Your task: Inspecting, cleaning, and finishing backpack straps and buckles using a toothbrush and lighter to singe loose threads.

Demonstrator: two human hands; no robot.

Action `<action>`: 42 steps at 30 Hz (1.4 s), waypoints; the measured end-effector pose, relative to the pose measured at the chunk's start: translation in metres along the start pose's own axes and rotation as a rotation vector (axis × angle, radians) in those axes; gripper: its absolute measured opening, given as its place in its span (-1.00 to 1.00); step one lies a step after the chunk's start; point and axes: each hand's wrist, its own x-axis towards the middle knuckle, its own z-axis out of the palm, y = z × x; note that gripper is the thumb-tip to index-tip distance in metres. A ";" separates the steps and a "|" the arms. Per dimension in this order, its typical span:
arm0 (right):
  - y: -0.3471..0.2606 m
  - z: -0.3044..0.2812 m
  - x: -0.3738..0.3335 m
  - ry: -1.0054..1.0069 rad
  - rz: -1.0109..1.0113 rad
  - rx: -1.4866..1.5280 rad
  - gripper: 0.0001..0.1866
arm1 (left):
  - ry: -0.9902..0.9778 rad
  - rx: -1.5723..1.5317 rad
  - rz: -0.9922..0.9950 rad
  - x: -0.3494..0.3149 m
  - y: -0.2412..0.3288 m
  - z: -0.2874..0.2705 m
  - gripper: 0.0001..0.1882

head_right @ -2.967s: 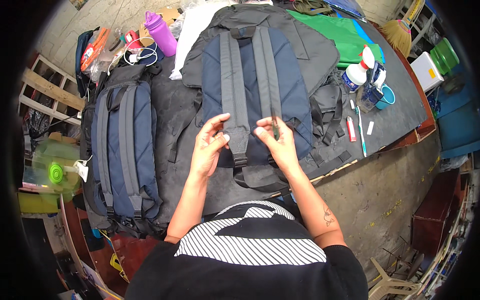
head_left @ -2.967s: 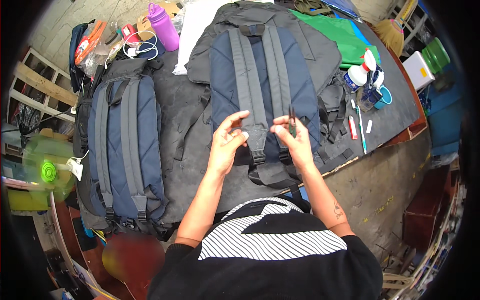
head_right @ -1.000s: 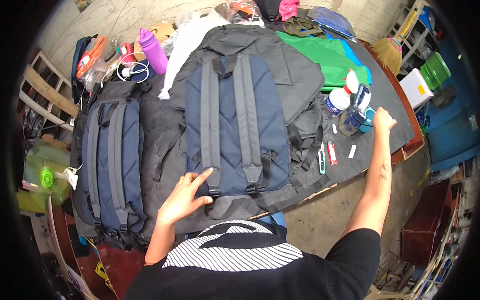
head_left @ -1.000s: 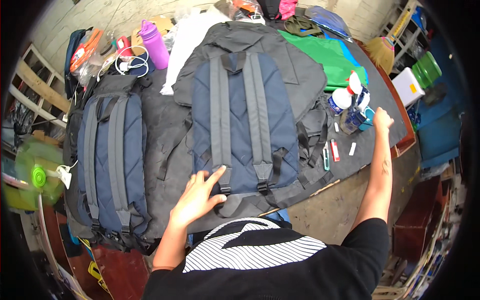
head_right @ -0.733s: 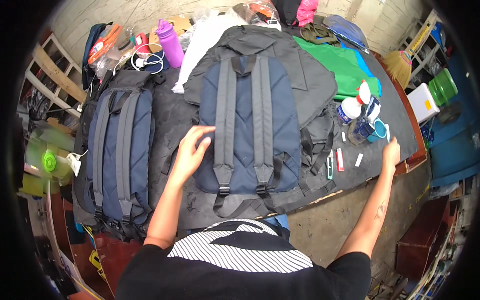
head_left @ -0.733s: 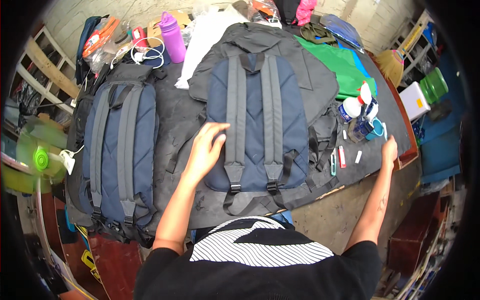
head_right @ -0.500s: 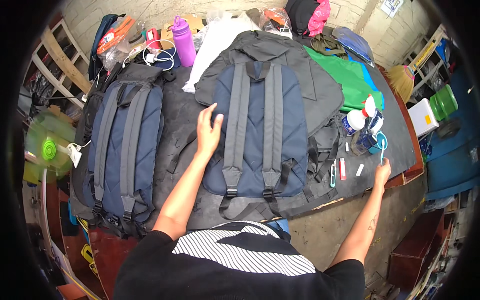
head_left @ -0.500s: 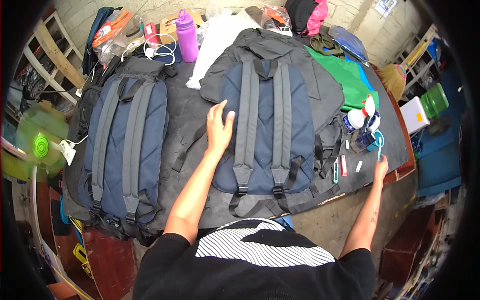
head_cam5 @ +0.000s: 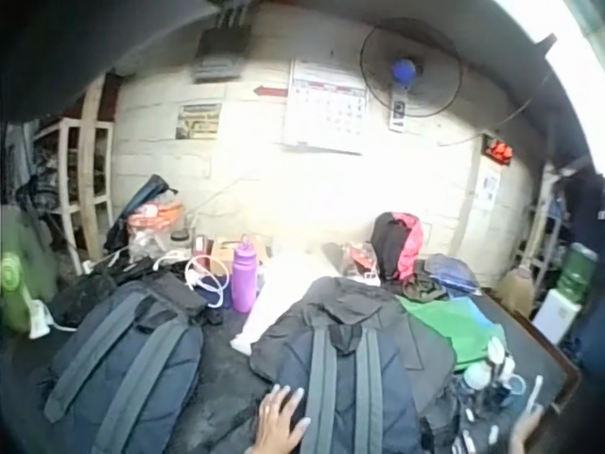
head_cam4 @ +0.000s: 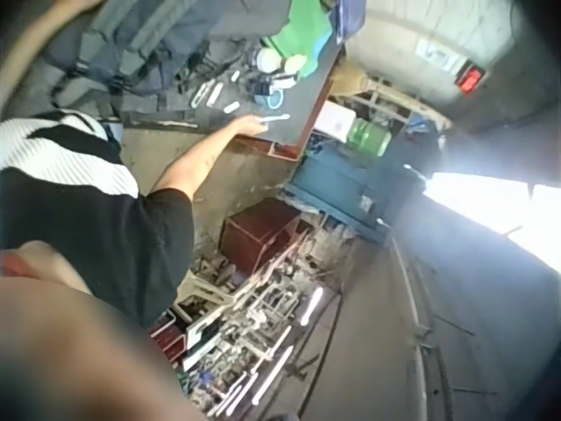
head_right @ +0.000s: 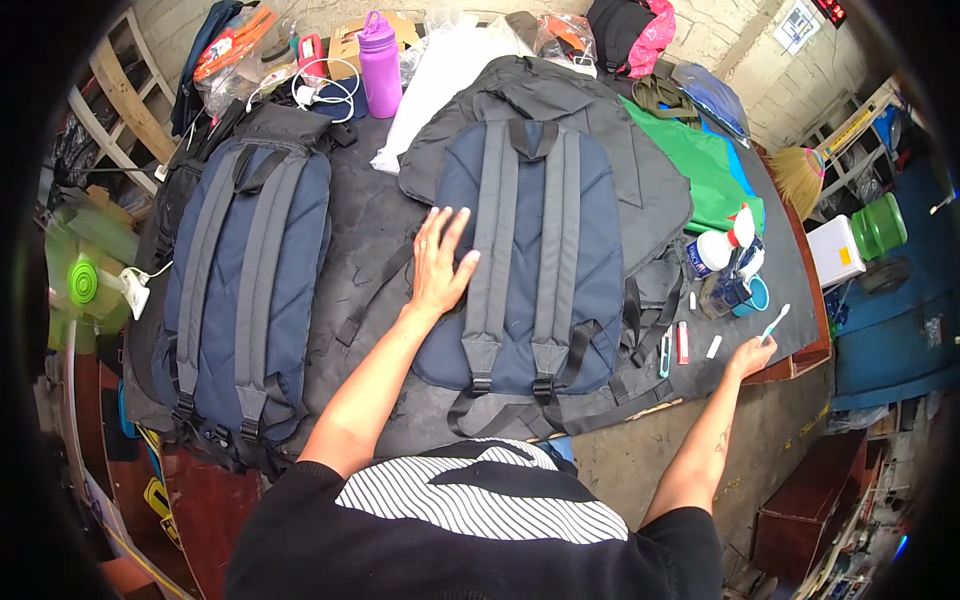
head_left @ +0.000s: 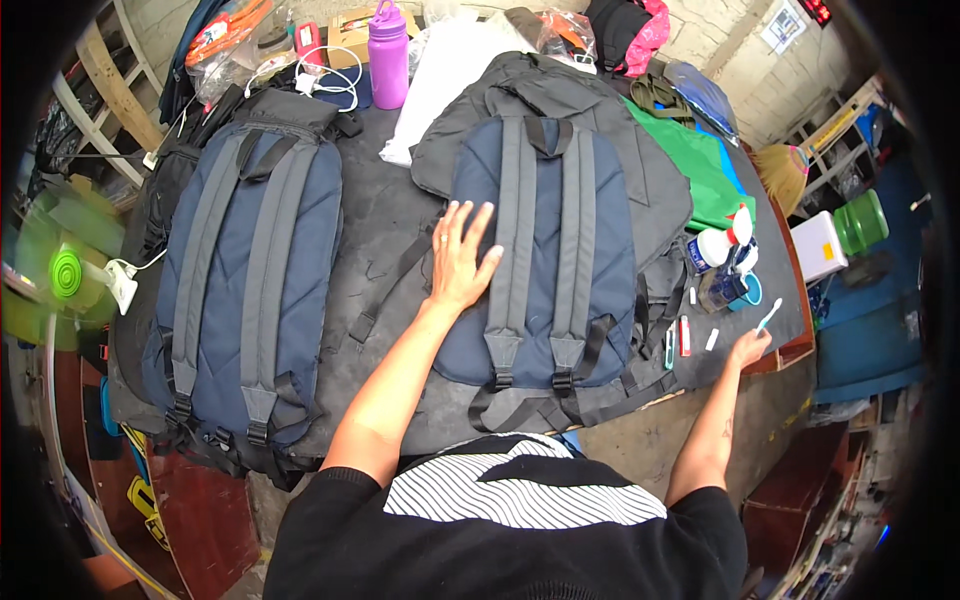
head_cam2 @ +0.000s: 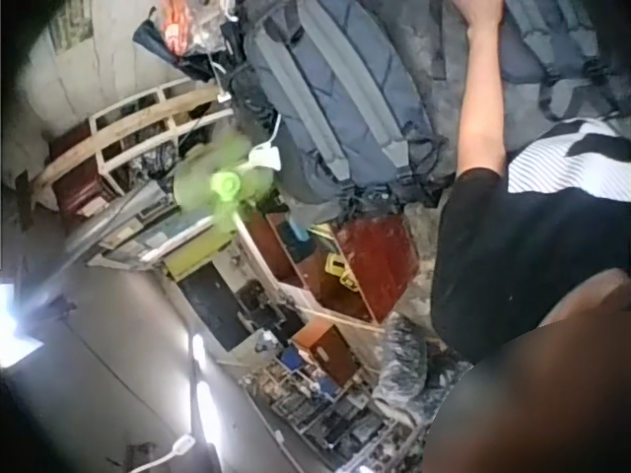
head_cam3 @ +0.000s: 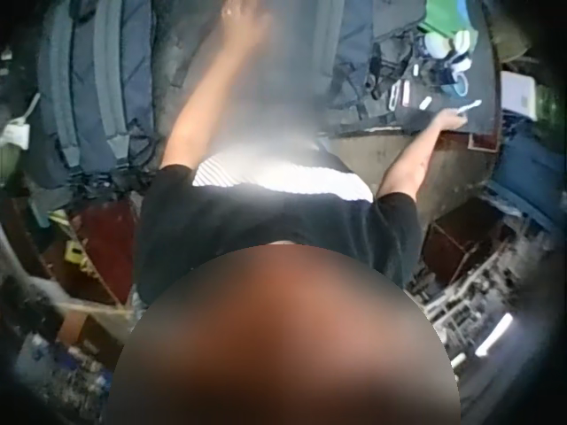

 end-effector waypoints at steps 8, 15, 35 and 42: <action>-0.213 -0.108 -0.153 -0.662 -0.454 0.483 -0.74 | -0.254 0.127 0.042 -0.003 -0.005 0.007 -0.48; -0.280 -0.107 -0.249 -0.858 -0.676 0.310 -0.79 | -0.228 0.068 0.031 -0.001 -0.004 0.010 -0.49; -0.216 -0.191 -0.240 -1.325 -0.506 0.460 -0.78 | -0.321 -0.120 -0.017 -0.006 -0.027 0.012 -0.45; -0.225 -0.187 -0.242 -1.272 -0.574 0.305 -0.77 | -0.321 -0.072 0.012 0.001 -0.024 0.011 -0.45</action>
